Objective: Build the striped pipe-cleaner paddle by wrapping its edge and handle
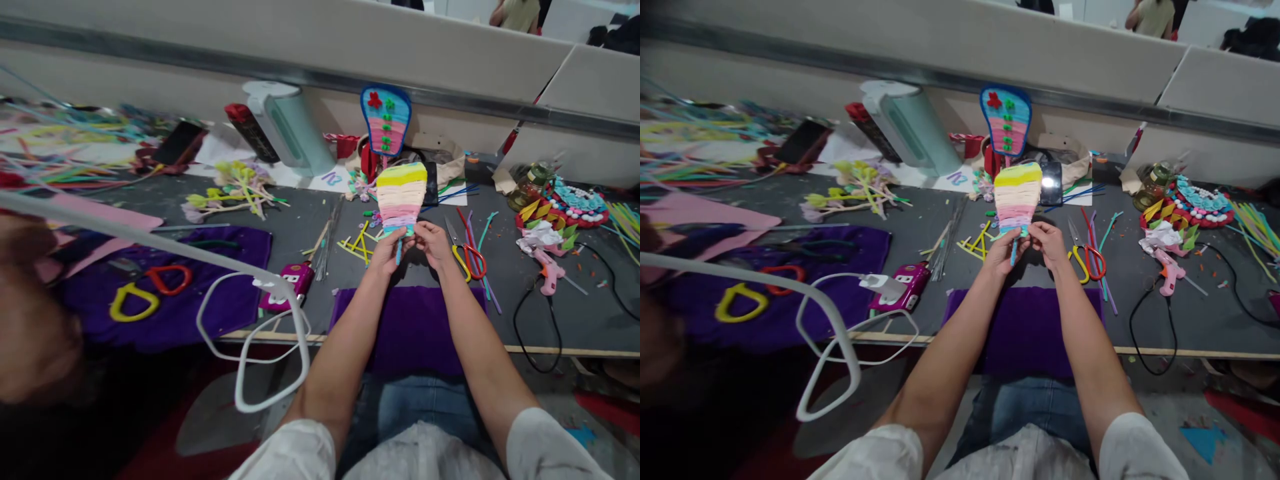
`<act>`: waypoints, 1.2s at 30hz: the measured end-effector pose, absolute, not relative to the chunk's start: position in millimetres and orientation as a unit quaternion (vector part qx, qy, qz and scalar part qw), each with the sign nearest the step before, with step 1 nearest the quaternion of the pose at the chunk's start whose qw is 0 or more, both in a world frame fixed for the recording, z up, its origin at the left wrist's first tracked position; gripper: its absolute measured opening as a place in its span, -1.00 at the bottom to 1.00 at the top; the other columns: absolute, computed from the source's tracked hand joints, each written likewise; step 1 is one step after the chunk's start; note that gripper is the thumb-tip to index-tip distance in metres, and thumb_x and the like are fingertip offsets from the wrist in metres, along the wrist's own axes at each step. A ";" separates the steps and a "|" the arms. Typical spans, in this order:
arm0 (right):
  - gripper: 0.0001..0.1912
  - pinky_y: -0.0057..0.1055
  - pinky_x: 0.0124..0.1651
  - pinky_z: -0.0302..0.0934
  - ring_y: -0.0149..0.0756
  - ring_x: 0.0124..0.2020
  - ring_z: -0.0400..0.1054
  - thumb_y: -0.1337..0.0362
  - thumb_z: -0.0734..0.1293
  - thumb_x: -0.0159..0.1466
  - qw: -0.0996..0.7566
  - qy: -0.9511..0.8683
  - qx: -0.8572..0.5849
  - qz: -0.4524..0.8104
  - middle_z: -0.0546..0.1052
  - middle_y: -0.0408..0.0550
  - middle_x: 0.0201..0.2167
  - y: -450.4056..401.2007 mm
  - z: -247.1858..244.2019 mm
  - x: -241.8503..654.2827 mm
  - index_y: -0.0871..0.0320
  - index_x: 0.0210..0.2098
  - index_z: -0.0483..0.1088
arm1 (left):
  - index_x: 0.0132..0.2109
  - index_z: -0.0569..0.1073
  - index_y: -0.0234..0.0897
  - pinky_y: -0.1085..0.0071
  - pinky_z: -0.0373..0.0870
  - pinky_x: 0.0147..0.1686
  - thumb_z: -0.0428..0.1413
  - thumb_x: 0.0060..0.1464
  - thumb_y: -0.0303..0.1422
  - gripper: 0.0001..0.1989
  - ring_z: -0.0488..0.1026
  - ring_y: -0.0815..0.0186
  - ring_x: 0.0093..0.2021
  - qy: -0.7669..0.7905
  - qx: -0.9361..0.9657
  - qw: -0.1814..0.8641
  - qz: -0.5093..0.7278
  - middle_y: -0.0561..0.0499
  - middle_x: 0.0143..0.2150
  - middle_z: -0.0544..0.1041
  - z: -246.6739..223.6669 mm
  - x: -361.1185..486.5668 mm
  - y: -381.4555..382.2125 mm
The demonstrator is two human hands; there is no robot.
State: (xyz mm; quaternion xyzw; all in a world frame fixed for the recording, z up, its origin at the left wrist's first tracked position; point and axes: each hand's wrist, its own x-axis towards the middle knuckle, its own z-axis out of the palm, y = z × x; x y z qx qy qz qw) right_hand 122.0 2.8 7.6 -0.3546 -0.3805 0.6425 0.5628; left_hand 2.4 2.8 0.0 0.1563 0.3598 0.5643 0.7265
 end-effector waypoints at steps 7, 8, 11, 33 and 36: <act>-0.68 -0.59 -0.54 0.13 -0.54 -0.60 0.17 0.11 0.48 -0.08 0.542 -0.372 -0.343 0.671 0.32 -0.29 -0.62 1.1 8.0 121.1 0.13 -0.47 0.33 | -0.34 0.49 -0.39 0.61 0.49 -0.50 0.22 -0.03 -0.54 -0.94 0.52 0.42 -0.54 0.347 0.149 0.754 0.538 -0.01 -0.50 0.56 2.2 1.9 1.5; -0.67 -0.60 -0.55 0.10 -0.55 -0.60 0.16 0.11 0.48 -0.08 0.543 -0.371 -0.340 0.672 0.32 -0.28 -0.62 1.4 7.4 121.0 0.13 -0.46 0.34 | -0.35 0.49 -0.39 0.61 0.49 -0.50 0.23 -0.04 -0.54 -0.94 0.52 0.41 -0.54 0.347 0.152 0.747 0.547 -0.01 -0.51 0.55 2.7 2.2 1.3; -0.66 -0.61 -0.58 0.05 -0.55 -0.59 0.14 0.09 0.49 -0.07 0.541 -0.375 -0.338 0.673 0.32 -0.26 -0.60 2.6 4.9 120.8 0.14 -0.43 0.36 | -0.38 0.48 -0.41 0.57 0.51 -0.48 0.26 -0.09 -0.54 -0.91 0.51 0.39 -0.54 0.353 0.166 0.720 0.574 -0.01 -0.52 0.54 3.7 3.3 0.7; -0.68 -0.56 -0.58 0.00 -0.53 -0.61 0.08 0.03 0.42 0.01 0.555 -0.502 -0.431 0.504 0.30 -0.29 -0.62 6.7 6.6 125.9 0.15 -0.46 0.36 | -0.39 0.55 -0.31 0.43 0.47 -0.36 0.34 -0.22 -0.30 -0.79 0.49 0.34 -0.43 0.405 0.353 0.483 0.692 0.02 -0.41 0.58 2.8 17.6 -8.9; -0.67 -0.56 -0.59 0.00 -0.54 -0.62 0.10 0.04 0.44 -0.01 0.563 -0.471 -0.402 0.547 0.31 -0.29 -0.61 7.9 4.4 125.7 0.14 -0.46 0.35 | -0.37 0.56 -0.28 0.42 0.48 -0.38 0.32 -0.18 -0.28 -0.80 0.50 0.33 -0.43 0.390 0.372 0.476 0.695 0.03 -0.40 0.58 4.7 19.9 -12.2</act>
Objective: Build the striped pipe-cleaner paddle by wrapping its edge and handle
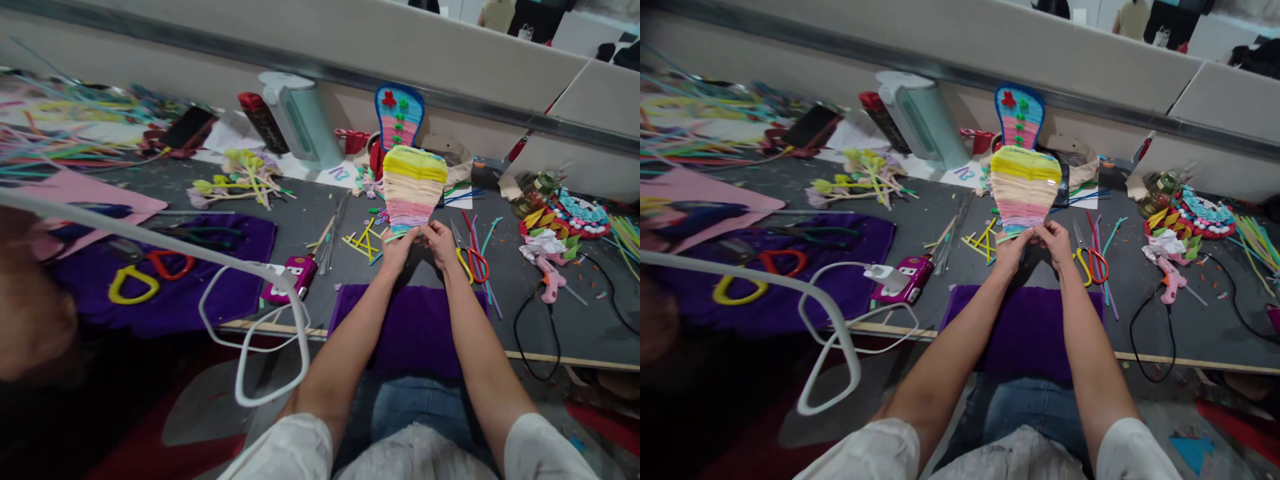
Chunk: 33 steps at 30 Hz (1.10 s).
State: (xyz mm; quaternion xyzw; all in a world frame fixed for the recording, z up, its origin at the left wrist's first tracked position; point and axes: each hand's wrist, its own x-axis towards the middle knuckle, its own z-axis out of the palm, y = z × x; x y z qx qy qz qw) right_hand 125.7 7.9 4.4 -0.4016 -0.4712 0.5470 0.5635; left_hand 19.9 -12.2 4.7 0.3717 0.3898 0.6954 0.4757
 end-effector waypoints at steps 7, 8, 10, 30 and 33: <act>-0.66 -0.57 -0.59 0.01 -0.54 -0.63 0.10 0.04 0.44 0.00 0.555 -0.474 -0.402 0.553 0.29 -0.27 -0.62 6.8 5.5 129.6 0.14 -0.53 0.29 | -0.39 0.53 -0.31 0.41 0.48 -0.47 0.33 -0.20 -0.16 -0.69 0.49 0.32 -0.53 0.375 0.367 0.524 0.671 0.00 -0.50 0.55 1.3 19.3 -9.5; -0.67 -0.57 -0.60 0.01 -0.54 -0.63 0.10 0.04 0.44 0.00 0.554 -0.486 -0.410 0.538 0.29 -0.28 -0.63 6.9 5.8 131.0 0.14 -0.53 0.30 | -0.39 0.53 -0.32 0.41 0.48 -0.46 0.33 -0.20 -0.15 -0.68 0.50 0.32 -0.52 0.374 0.368 0.524 0.670 -0.01 -0.49 0.55 0.3 18.9 -8.9; -0.71 -0.56 -0.60 0.03 -0.53 -0.63 0.11 0.06 0.42 0.02 0.549 -0.518 -0.432 0.494 0.30 -0.27 -0.63 7.7 5.8 133.7 0.14 -0.51 0.34 | -0.38 0.53 -0.33 0.40 0.48 -0.44 0.33 -0.19 -0.14 -0.67 0.50 0.32 -0.51 0.377 0.374 0.517 0.671 -0.02 -0.48 0.55 -1.7 18.2 -8.0; -0.65 -0.58 -0.57 0.13 -0.54 -0.60 0.19 0.07 0.51 -0.07 0.523 -0.464 -0.346 0.626 0.36 -0.25 -0.62 4.6 11.8 142.8 0.17 -0.51 0.37 | -0.39 0.47 -0.43 0.53 0.49 -0.50 0.28 -0.06 -0.43 -0.85 0.45 0.42 -0.60 0.340 0.238 0.718 0.559 -0.01 -0.57 0.52 4.2 1.9 -2.2; -0.63 -0.58 -0.58 0.13 -0.54 -0.59 0.19 0.06 0.53 -0.08 0.514 -0.446 -0.335 0.651 0.35 -0.24 -0.61 2.9 13.8 142.2 0.17 -0.52 0.35 | -0.41 0.46 -0.43 0.57 0.48 -0.51 0.19 0.05 -0.48 -0.90 0.45 0.44 -0.62 0.344 0.204 0.736 0.547 -0.01 -0.59 0.51 6.6 2.0 -2.4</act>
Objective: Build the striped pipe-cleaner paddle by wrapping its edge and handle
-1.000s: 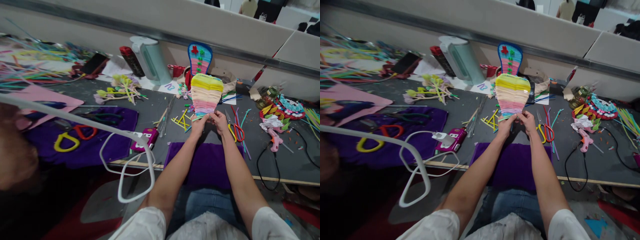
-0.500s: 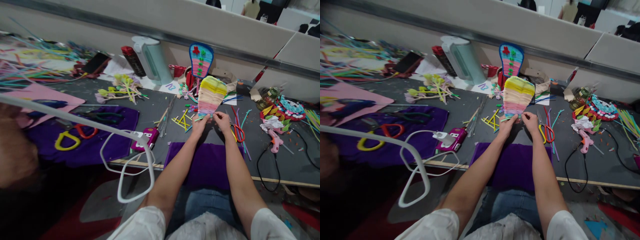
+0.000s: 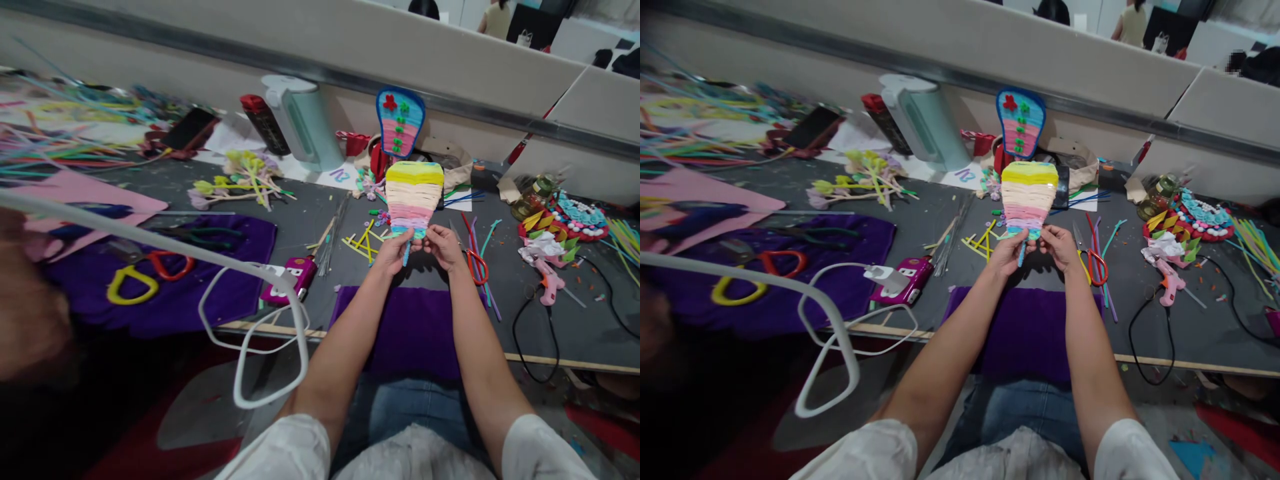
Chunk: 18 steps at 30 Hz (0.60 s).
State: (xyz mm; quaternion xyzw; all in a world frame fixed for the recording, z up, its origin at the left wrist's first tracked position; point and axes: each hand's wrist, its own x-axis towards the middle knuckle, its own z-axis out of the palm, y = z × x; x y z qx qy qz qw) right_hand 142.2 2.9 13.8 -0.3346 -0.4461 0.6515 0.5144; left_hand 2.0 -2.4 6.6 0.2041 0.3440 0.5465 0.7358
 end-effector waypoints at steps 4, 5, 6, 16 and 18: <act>-0.64 -0.60 -0.58 0.12 -0.54 -0.59 0.19 0.08 0.53 -0.06 0.498 -0.441 -0.323 0.673 0.37 -0.23 -0.61 1.1 14.3 143.3 0.17 -0.48 0.37 | -0.37 0.46 -0.43 0.60 0.47 -0.55 0.11 0.13 -0.50 -0.89 0.45 0.44 -0.62 0.336 0.179 0.764 0.521 -0.01 -0.59 0.51 9.2 0.6 -3.0; -0.64 -0.60 -0.58 0.11 -0.55 -0.59 0.19 0.09 0.53 -0.06 0.494 -0.439 -0.317 0.680 0.37 -0.23 -0.61 0.5 14.1 143.1 0.17 -0.47 0.38 | -0.36 0.46 -0.43 0.60 0.47 -0.55 0.11 0.13 -0.50 -0.89 0.45 0.44 -0.62 0.333 0.174 0.772 0.512 -0.01 -0.58 0.51 9.2 0.0 -3.1; -0.64 -0.61 -0.59 0.11 -0.55 -0.59 0.19 0.09 0.54 -0.07 0.492 -0.436 -0.311 0.686 0.37 -0.24 -0.61 -0.1 13.8 142.6 0.18 -0.47 0.38 | -0.35 0.46 -0.43 0.61 0.47 -0.55 0.10 0.14 -0.50 -0.90 0.45 0.45 -0.62 0.329 0.170 0.780 0.504 -0.01 -0.57 0.51 8.9 -0.6 -3.2; -0.65 -0.59 -0.62 0.09 -0.51 -0.58 0.21 0.06 0.49 -0.07 0.576 -0.414 -0.404 0.577 0.38 -0.22 -0.57 8.1 6.3 133.3 0.16 -0.42 0.43 | -0.37 0.46 -0.41 0.56 0.51 -0.47 0.29 -0.06 -0.44 -0.84 0.48 0.43 -0.58 0.345 0.183 0.708 0.589 0.03 -0.56 0.51 1.5 4.7 1.4; -0.67 -0.56 -0.62 0.08 -0.50 -0.58 0.20 0.05 0.44 -0.02 0.600 -0.437 -0.447 0.499 0.38 -0.22 -0.58 9.7 4.6 134.1 0.17 -0.40 0.44 | -0.35 0.47 -0.39 0.51 0.53 -0.44 0.36 -0.18 -0.40 -0.74 0.50 0.39 -0.54 0.335 0.206 0.674 0.625 0.05 -0.53 0.52 0.2 6.9 1.7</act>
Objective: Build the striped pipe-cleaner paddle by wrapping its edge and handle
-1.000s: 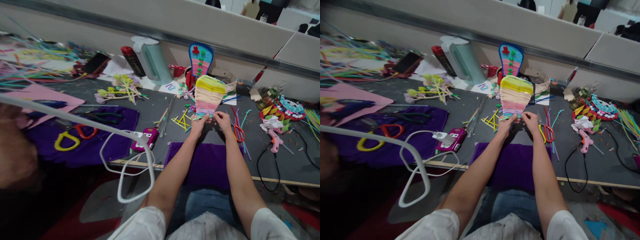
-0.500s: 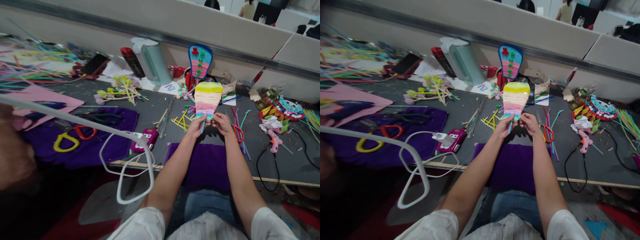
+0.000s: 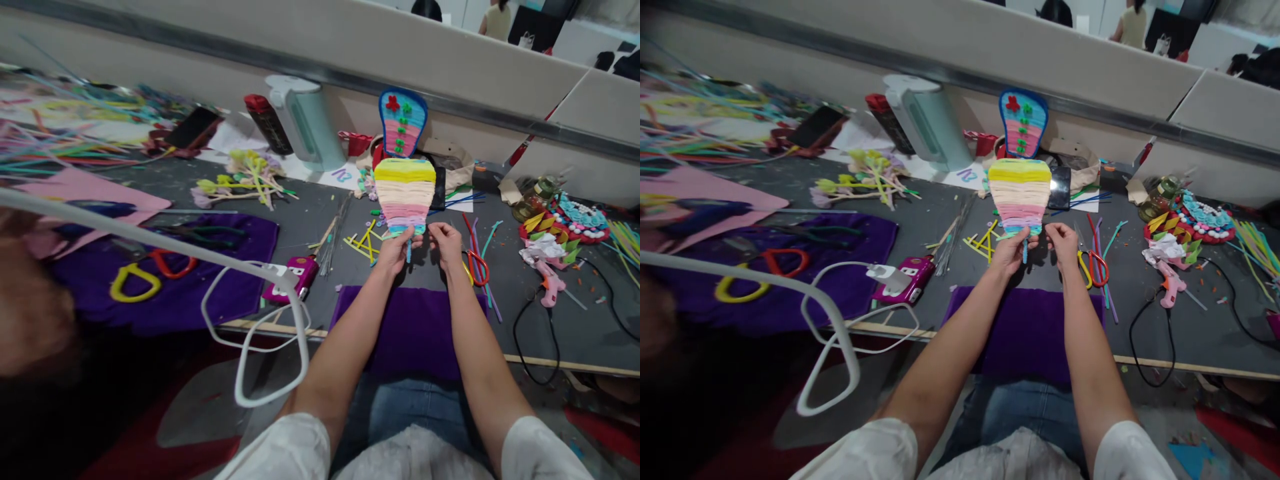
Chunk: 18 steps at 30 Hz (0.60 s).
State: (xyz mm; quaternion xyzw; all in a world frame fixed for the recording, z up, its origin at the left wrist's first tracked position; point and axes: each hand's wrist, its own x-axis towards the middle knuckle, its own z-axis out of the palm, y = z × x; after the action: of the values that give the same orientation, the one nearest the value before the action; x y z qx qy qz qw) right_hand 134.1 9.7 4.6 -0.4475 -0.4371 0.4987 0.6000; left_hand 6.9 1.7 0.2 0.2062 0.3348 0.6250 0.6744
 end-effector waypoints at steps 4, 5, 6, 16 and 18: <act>-0.65 -0.50 -0.55 0.14 -0.44 -0.57 0.22 0.01 0.36 0.09 0.583 -0.527 -0.501 0.361 0.44 -0.17 -0.54 9.6 1.6 135.2 0.19 -0.35 0.48 | -0.30 0.49 -0.37 0.45 0.53 -0.43 0.42 -0.34 -0.28 -0.58 0.53 0.34 -0.48 0.325 0.260 0.625 0.661 0.00 -0.44 0.57 -2.0 10.5 0.5; -0.66 -0.48 -0.51 0.18 -0.41 -0.54 0.25 0.02 0.35 0.10 0.576 -0.548 -0.508 0.331 0.47 -0.14 -0.51 9.4 0.9 135.3 0.19 -0.35 0.49 | -0.30 0.50 -0.38 0.45 0.53 -0.44 0.42 -0.34 -0.26 -0.57 0.54 0.33 -0.48 0.327 0.274 0.617 0.661 -0.02 -0.42 0.58 -2.6 11.2 0.1; -0.67 -0.46 -0.46 0.21 -0.39 -0.50 0.28 0.03 0.34 0.11 0.571 -0.565 -0.511 0.305 0.50 -0.11 -0.48 9.4 0.2 135.3 0.19 -0.36 0.50 | -0.29 0.50 -0.39 0.45 0.52 -0.44 0.41 -0.33 -0.25 -0.57 0.54 0.32 -0.47 0.331 0.286 0.610 0.661 -0.04 -0.41 0.58 -3.1 11.7 -0.3; -0.73 -0.49 -0.46 0.20 -0.41 -0.48 0.27 0.06 0.35 0.11 0.547 -0.583 -0.500 0.332 0.45 -0.15 -0.49 10.9 -1.3 137.7 0.16 -0.40 0.47 | -0.33 0.49 -0.41 0.44 0.50 -0.47 0.41 -0.36 -0.23 -0.55 0.52 0.33 -0.51 0.356 0.308 0.600 0.647 -0.06 -0.44 0.58 -3.4 9.9 -1.0; -0.70 -0.52 -0.54 0.16 -0.43 -0.50 0.25 0.04 0.37 0.07 0.558 -0.532 -0.492 0.405 0.43 -0.17 -0.50 11.6 -0.1 137.8 0.15 -0.36 0.46 | -0.31 0.48 -0.39 0.45 0.50 -0.45 0.41 -0.35 -0.24 -0.55 0.53 0.34 -0.50 0.357 0.294 0.614 0.640 -0.05 -0.42 0.58 -2.5 9.5 -0.7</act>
State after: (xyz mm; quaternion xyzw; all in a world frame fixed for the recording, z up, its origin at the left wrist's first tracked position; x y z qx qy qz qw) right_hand 137.8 11.6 -0.1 -0.4923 -0.5315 0.4048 0.5579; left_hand 9.5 -0.7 -2.5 0.2942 0.3568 0.6397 0.6139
